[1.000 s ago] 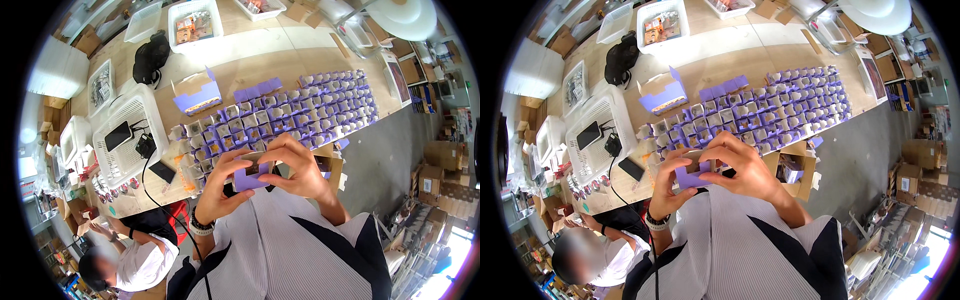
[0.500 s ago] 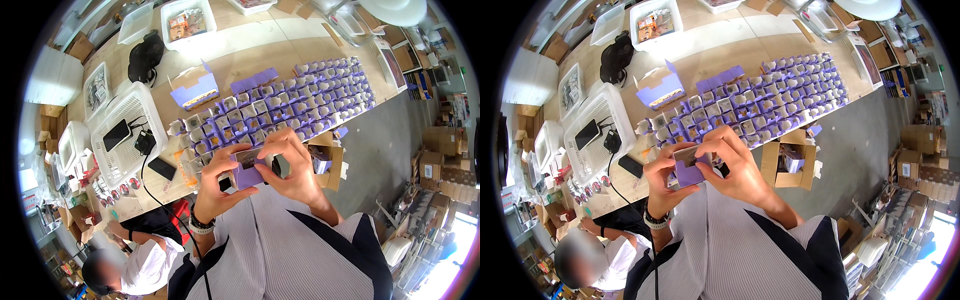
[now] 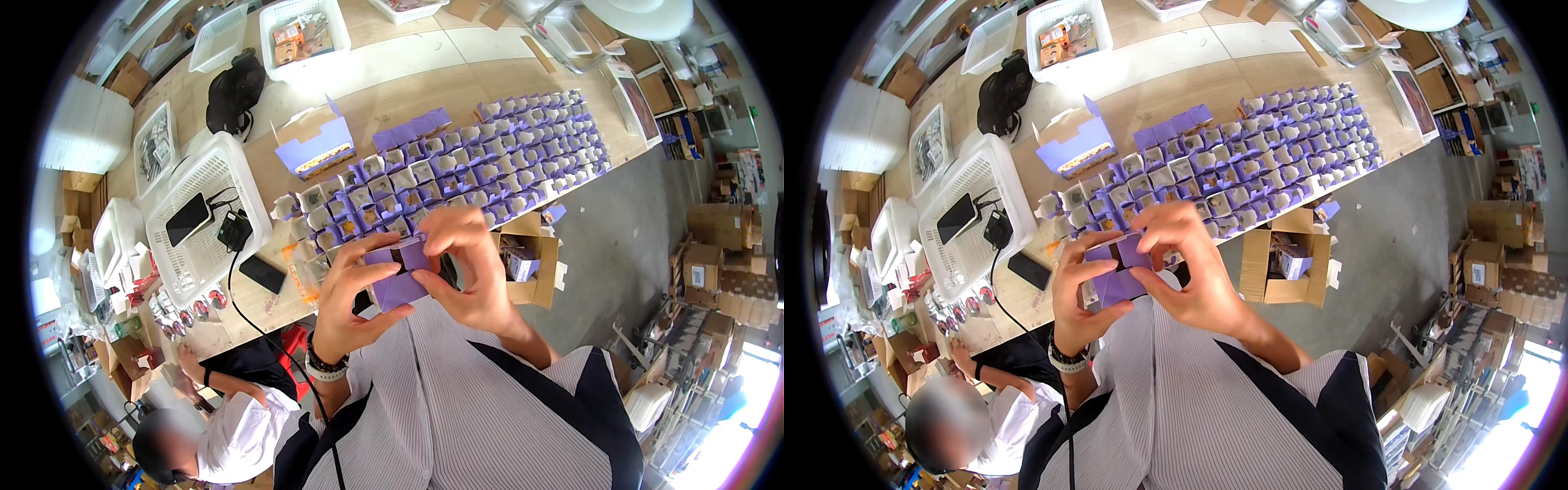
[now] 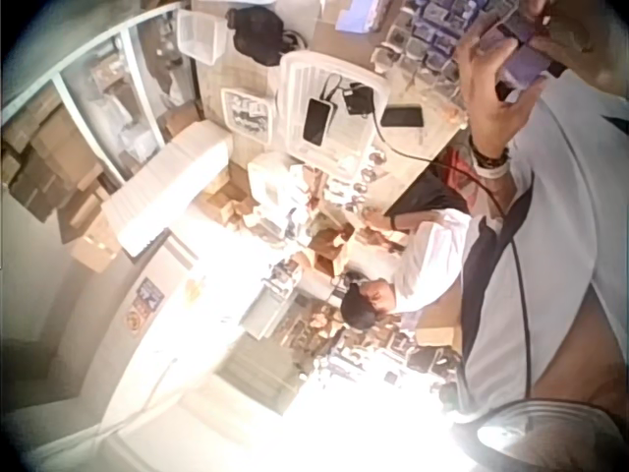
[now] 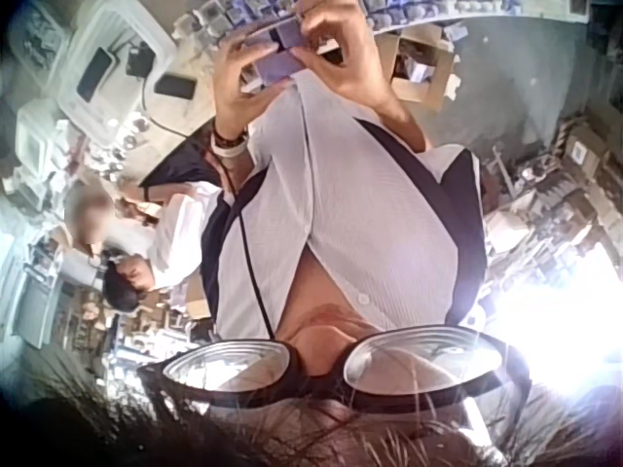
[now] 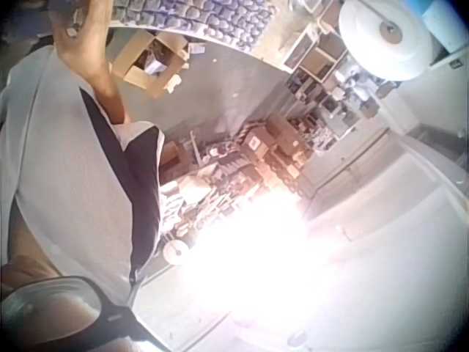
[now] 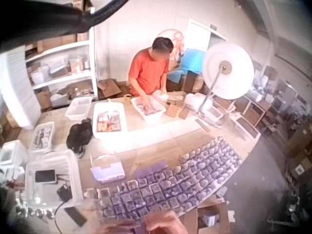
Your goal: The person assembles cardboard boxes by hand, folding and securing the flaps to form small containers and placing them on a table with other assembled boxes.
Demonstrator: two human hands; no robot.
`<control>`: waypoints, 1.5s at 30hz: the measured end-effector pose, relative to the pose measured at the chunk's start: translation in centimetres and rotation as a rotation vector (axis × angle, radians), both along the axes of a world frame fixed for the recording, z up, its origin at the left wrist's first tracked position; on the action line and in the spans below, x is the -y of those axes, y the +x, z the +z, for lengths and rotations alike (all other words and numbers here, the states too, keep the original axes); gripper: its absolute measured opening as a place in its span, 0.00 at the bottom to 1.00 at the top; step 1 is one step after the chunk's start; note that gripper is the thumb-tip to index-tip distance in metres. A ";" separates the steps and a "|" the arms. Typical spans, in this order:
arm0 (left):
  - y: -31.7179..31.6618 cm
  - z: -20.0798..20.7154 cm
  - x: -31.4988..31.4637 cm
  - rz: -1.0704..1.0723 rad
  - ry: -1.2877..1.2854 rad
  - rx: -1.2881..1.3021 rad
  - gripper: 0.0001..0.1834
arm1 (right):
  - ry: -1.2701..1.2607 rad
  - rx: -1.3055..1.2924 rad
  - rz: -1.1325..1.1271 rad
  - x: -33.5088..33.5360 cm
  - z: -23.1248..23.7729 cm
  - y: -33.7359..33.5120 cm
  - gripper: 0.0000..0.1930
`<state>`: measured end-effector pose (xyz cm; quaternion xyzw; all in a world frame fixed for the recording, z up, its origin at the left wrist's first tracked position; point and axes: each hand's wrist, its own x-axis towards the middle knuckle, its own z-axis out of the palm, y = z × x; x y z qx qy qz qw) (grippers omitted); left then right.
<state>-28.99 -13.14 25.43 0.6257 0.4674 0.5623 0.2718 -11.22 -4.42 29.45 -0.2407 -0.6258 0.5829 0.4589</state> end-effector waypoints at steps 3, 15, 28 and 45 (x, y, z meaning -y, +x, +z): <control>0.0 1.0 -0.1 -0.038 -0.038 0.037 0.34 | -0.063 0.048 0.070 -0.2 -0.3 0.3 0.17; -0.1 -0.2 0.0 -0.169 -0.049 0.330 0.34 | 0.165 0.173 0.248 -1.2 -0.8 0.4 0.18; 0.7 0.3 -0.5 0.131 -0.074 0.105 0.30 | -0.220 0.351 0.309 -1.1 -1.5 1.1 0.37; 3.0 0.5 -0.8 0.253 -0.130 0.133 0.28 | -0.047 0.414 0.097 0.3 -1.3 0.4 0.30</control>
